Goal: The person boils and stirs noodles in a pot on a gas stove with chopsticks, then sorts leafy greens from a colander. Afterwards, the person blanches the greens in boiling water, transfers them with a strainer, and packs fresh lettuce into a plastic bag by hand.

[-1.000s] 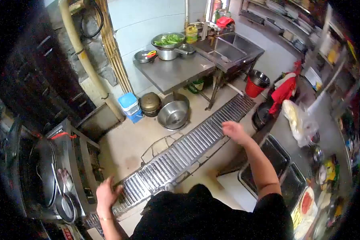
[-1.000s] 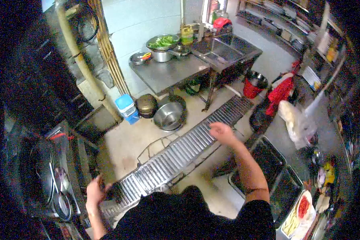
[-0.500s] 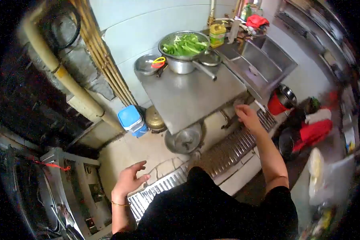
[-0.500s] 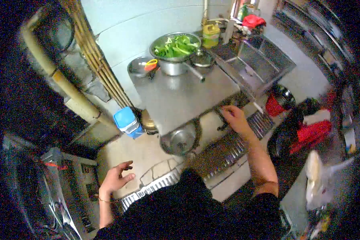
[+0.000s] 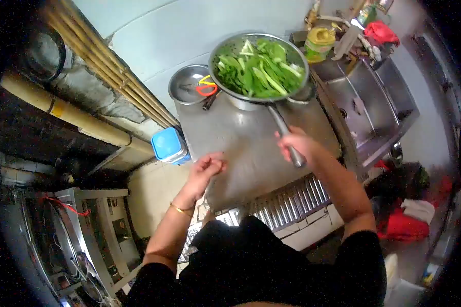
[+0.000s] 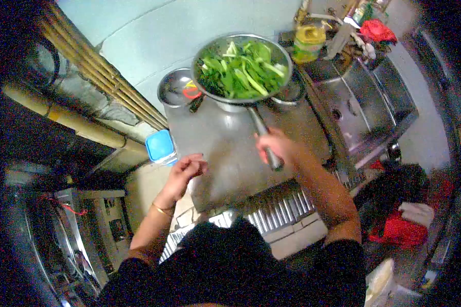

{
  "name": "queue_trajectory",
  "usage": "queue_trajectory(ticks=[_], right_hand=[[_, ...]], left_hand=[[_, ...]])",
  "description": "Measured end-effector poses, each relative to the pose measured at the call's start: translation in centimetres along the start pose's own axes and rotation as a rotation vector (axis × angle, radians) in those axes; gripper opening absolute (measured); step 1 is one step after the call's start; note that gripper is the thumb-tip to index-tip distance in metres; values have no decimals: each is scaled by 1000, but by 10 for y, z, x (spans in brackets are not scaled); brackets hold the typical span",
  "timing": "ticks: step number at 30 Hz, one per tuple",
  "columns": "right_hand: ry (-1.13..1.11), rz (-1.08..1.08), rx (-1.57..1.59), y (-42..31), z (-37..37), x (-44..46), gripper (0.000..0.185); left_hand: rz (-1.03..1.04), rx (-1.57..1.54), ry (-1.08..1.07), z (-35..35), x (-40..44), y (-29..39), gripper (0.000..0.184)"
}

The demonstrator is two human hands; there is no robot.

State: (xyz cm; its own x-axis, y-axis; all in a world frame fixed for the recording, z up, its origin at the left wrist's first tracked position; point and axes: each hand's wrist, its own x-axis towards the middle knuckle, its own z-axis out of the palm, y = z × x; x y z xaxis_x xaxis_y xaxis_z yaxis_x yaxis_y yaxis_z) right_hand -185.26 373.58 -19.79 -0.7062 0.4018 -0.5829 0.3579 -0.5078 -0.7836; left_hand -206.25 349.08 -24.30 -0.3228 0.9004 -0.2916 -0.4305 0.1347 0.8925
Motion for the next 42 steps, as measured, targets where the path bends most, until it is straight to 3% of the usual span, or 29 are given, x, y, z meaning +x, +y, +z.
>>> queue_trajectory(ticks=[3, 6, 9, 10, 13, 15, 16, 17, 19, 20, 23, 27, 30, 33, 35, 36, 38, 40, 41, 42], right_hand=[[29, -3, -33, -3, -8, -54, 37], [268, -14, -30, -12, -9, -122, 41], [482, -98, 61, -10, -11, -179, 48], [504, -152, 37, 0, -16, -191, 50], [575, -223, -5, 31, -22, -226, 49], [770, -113, 89, 52, -12, -241, 48], [841, 33, -10, 50, -4, -244, 45], [846, 26, 5, 59, -6, -249, 43], [848, 15, 46, 93, -6, -260, 41], [832, -24, 178, 115, -10, -266, 41], [869, 114, 138, 146, -15, -263, 43], [801, 148, 264, 171, -26, -272, 45], [809, 147, 267, 184, -35, -278, 43], [805, 148, 291, 177, -42, -279, 36], [812, 135, 322, 164, -41, -279, 34], [814, 114, 320, 170, -45, -278, 37], [830, 65, 327, 187, -50, -279, 45], [816, 72, 261, 178, -47, -274, 45], [814, 75, 229, 173, -46, -271, 46], [817, 63, 235, 166, -43, -269, 46]], left_hand=[[4, -3, 188, -21, 50, 19, 29], [-2, -24, 297, -32, 89, 26, 23], [3, -33, 201, -16, 121, 22, 22], [130, 32, 152, 2, 132, 14, 24], [382, 730, 48, 49, 160, 34, 32], [830, 1403, 232, 63, 187, 50, 41], [797, 1429, 232, 64, 203, 51, 44], [849, 1511, 251, 63, 211, 48, 42], [581, 1702, 34, 62, 213, 44, 40], [637, 1679, 42, 61, 212, 37, 38], [745, 1617, 60, 47, 195, 16, 32], [754, 1698, 137, -6, 143, 26, 26], [730, 1827, 368, -43, 112, 26, 35], [663, 1552, 676, -56, 88, 17, 52], [634, 774, 764, -67, 75, -11, 57], [425, 376, 801, -28, 52, -6, 60], [2, -190, 492, -20, 23, -45, 59], [-458, -592, 478, 49, 21, -48, 56], [-555, -604, 246, 33, 32, -91, 59], [-525, -620, 186, 80, 28, -37, 56]])
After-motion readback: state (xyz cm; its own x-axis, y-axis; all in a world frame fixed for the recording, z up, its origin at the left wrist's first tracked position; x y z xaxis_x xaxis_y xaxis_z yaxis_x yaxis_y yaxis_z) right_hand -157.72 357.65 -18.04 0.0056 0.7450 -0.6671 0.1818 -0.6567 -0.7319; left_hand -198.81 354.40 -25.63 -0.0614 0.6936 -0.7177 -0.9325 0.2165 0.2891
